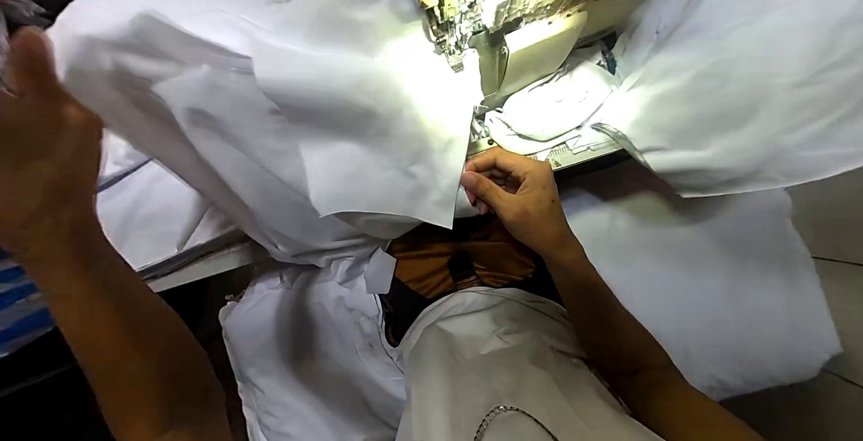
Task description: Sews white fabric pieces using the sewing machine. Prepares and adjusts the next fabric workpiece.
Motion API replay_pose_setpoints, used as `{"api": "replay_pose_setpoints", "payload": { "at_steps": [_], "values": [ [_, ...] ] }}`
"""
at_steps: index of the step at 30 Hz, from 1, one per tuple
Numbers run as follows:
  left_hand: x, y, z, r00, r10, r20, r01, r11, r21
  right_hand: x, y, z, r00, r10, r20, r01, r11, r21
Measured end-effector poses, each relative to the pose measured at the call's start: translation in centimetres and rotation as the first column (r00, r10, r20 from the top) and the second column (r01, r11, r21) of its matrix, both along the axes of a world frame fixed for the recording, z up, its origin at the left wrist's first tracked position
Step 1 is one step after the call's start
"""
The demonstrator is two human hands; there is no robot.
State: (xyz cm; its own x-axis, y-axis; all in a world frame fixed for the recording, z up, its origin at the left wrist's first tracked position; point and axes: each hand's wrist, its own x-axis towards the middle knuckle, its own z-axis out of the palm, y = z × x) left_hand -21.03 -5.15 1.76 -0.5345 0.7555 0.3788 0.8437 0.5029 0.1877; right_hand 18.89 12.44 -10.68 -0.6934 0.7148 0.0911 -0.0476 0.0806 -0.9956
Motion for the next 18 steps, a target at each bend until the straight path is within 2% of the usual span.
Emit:
{"api": "replay_pose_setpoints", "payload": {
  "at_steps": [1,3,6,8,10,13,18],
  "values": [
    [1.2,0.6,0.0,0.985,-0.166,-0.04,0.165,0.986,-0.026,-0.1,-0.1,-0.2,1.0,-0.005,0.008,0.005,1.0,0.023],
    [8.3,1.5,-1.0,0.927,-0.374,-0.02,0.372,0.927,-0.055,-0.2,-0.1,-0.6,0.999,-0.002,0.033,0.001,0.999,0.05],
    [19.3,2.8,-7.3,0.803,-0.595,-0.047,0.594,0.804,-0.021,-0.3,-0.3,-0.8,1.0,-0.001,0.021,0.001,1.0,0.031],
    [23.1,3.3,-11.6,0.77,-0.621,-0.144,0.628,0.779,-0.001,-0.2,-0.2,-0.8,1.0,0.005,-0.009,-0.004,0.999,0.051],
    [24.5,3.9,-13.3,0.798,-0.57,-0.197,0.593,0.8,0.087,0.2,-0.1,-0.7,0.999,0.021,-0.049,-0.017,0.996,0.086],
    [24.9,4.3,-12.3,0.814,-0.54,-0.212,0.579,0.782,0.231,0.6,-0.1,-0.2,0.996,0.018,-0.086,-0.008,0.994,0.111],
    [25.2,4.1,-9.6,0.793,-0.603,-0.085,0.58,0.705,0.409,0.5,-0.8,-0.3,0.998,-0.018,-0.058,0.018,1.0,-0.006]
  ]
}}
